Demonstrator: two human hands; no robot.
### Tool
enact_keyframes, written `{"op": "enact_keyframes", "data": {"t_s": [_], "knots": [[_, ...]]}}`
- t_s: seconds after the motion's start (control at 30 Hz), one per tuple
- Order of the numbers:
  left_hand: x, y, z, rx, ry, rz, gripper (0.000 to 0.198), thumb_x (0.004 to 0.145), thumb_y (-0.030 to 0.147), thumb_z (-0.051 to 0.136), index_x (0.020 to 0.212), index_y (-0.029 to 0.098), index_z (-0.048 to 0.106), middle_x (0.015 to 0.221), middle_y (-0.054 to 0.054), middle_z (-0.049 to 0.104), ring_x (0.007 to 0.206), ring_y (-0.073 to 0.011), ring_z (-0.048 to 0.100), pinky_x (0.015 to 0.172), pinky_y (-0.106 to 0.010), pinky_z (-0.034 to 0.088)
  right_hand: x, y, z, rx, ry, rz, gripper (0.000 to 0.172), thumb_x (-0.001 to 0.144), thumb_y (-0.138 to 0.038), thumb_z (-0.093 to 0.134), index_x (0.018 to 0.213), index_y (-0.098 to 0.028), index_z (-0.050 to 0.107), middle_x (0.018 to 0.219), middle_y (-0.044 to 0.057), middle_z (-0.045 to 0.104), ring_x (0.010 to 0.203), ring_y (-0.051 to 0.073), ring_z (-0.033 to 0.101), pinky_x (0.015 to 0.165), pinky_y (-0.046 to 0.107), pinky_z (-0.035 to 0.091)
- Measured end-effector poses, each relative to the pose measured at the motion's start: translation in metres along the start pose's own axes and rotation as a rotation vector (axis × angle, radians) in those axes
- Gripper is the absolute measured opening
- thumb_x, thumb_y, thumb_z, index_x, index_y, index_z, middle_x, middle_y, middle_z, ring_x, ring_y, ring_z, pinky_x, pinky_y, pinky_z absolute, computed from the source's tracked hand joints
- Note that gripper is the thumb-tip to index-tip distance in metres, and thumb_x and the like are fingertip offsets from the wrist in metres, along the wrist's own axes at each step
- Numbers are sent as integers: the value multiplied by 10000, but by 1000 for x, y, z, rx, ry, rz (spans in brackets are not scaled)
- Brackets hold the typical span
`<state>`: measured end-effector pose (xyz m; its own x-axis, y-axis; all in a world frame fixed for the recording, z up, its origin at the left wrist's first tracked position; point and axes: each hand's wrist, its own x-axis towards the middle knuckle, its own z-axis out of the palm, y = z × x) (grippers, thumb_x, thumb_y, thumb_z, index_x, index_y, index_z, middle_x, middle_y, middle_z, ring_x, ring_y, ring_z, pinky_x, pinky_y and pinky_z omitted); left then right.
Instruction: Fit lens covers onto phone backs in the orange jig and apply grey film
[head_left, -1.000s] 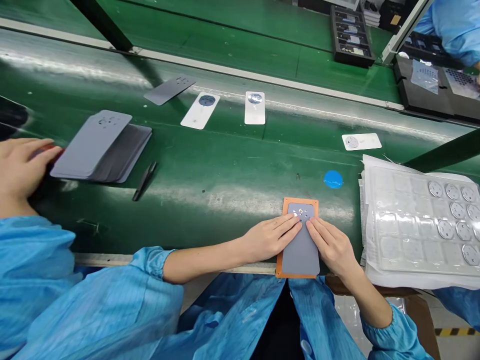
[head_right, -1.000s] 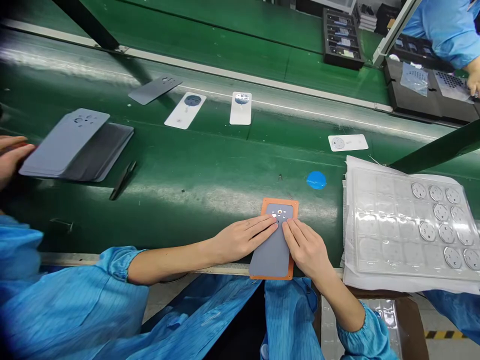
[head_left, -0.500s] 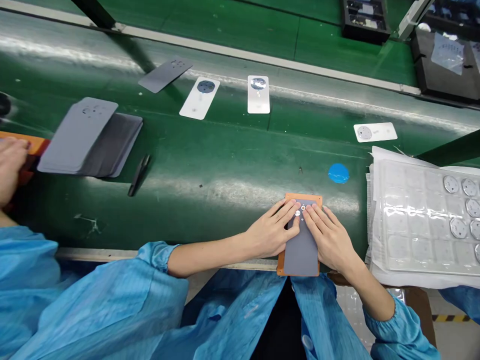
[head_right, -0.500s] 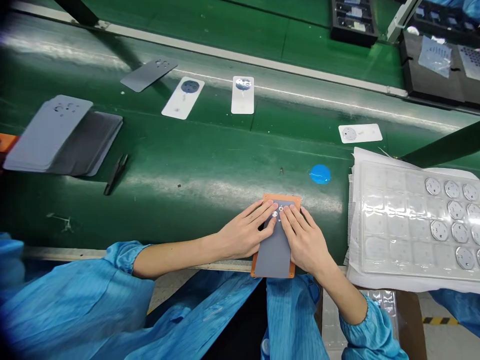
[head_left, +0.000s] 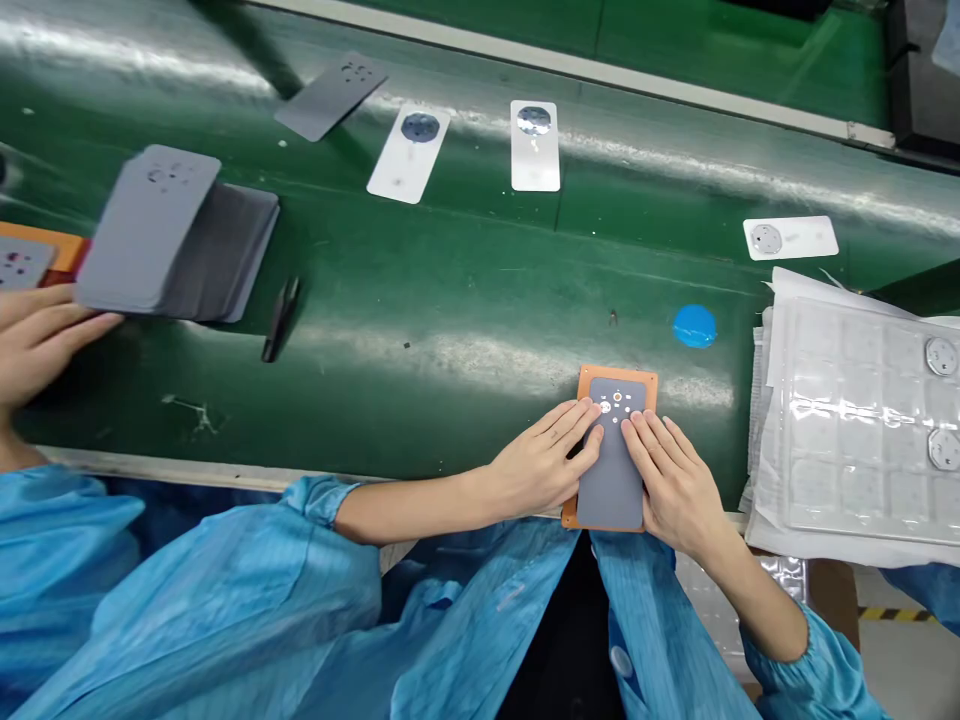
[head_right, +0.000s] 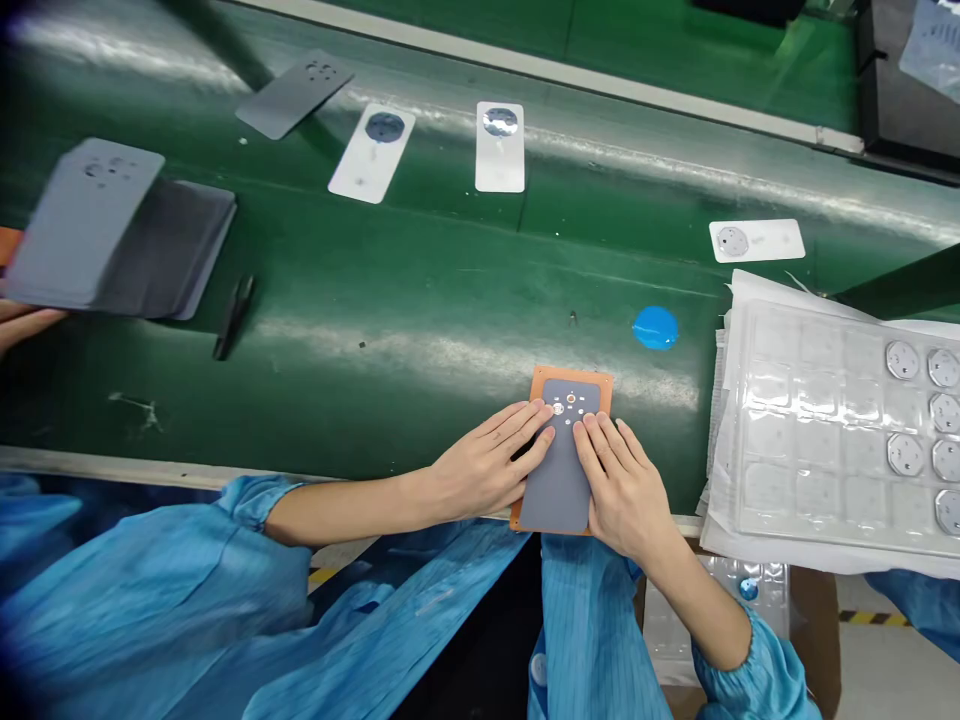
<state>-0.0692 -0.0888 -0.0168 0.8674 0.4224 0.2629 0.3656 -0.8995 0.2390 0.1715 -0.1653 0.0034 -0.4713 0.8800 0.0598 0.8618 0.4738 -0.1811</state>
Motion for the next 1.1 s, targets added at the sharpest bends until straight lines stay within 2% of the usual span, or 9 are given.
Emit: {"op": "enact_keyframes", "data": {"t_s": [0.2, 0.3, 0.4, 0.53, 0.8, 0.87, 0.97, 1.03, 1.1], "knots": [[6, -22, -12, -245, -111, -7, 591, 920, 295, 632, 1463, 123, 475, 1571, -210, 429, 1502, -339, 361, 1229, -541, 349, 5, 13, -1, 249, 268, -95, 563, 921, -14, 429, 1418, -219, 594, 1377, 103, 661, 1354, 266, 571, 1118, 474, 515], [21, -33, -25, -497, 78, -130, 519, 953, 273, 625, 1441, 143, 502, 1476, -177, 558, 1397, -256, 526, 1154, -405, 469, 10, 16, -11, 652, 483, 16, 415, 963, -102, 513, 1306, -263, 684, 1240, 76, 739, 1188, 254, 691, 1000, 427, 598], [38, -33, -39, -730, 240, -237, 176, 968, 289, 623, 1092, 205, 716, 1052, -46, 781, 955, -171, 754, 901, -263, 597, 18, 8, -22, 1014, 628, 204, 201, 955, -267, 621, 1071, -276, 785, 1057, 55, 793, 970, 263, 759, 882, 424, 632], [55, -28, -43, -758, 322, -360, 113, 892, 343, 705, 849, 245, 741, 824, 9, 774, 697, -172, 732, 694, -259, 598, 35, -4, -25, 1225, 708, 504, 210, 850, -438, 751, 870, -233, 791, 890, 45, 793, 825, 255, 752, 824, 416, 626], [67, -26, -42, -951, 256, -545, 209, 822, 434, 723, 753, 241, 680, 653, 5, 693, 524, -180, 651, 478, -270, 541, 80, -21, -11, 1416, 805, 637, 264, 711, -413, 819, 802, -184, 724, 854, 45, 755, 806, 225, 702, 818, 366, 581], [79, -38, -49, -959, 247, -587, 241, 796, 446, 760, 749, 224, 676, 648, -3, 686, 553, -182, 651, 509, -271, 544, 97, -10, -14, 1465, 798, 629, 286, 676, -396, 838, 805, -165, 729, 855, 51, 763, 790, 217, 697, 799, 352, 573], [114, -69, -62, -1030, 280, -616, 350, 767, 490, 789, 899, 180, 693, 839, -51, 742, 778, -217, 712, 723, -316, 592, 133, 29, -36, 1515, 843, 587, 325, 621, -340, 871, 851, -156, 734, 888, 41, 778, 822, 204, 695, 814, 332, 566], [143, -105, -72, -1061, 384, -605, 482, 830, 544, 693, 1110, 155, 647, 1046, -96, 732, 963, -235, 705, 834, -347, 580, 164, 61, -54, 1618, 954, 579, 375, 590, -266, 884, 910, -167, 715, 943, 25, 781, 890, 183, 697, 855, 304, 561], [167, -147, -83, -845, 415, -778, 467, 916, 532, 586, 1190, 153, 583, 1194, -119, 689, 1071, -209, 666, 891, -321, 547, 192, 85, -66, 1783, 870, 656, 312, 616, -223, 866, 868, -184, 687, 861, -2, 771, 839, 138, 696, 821, 251, 561]]}}
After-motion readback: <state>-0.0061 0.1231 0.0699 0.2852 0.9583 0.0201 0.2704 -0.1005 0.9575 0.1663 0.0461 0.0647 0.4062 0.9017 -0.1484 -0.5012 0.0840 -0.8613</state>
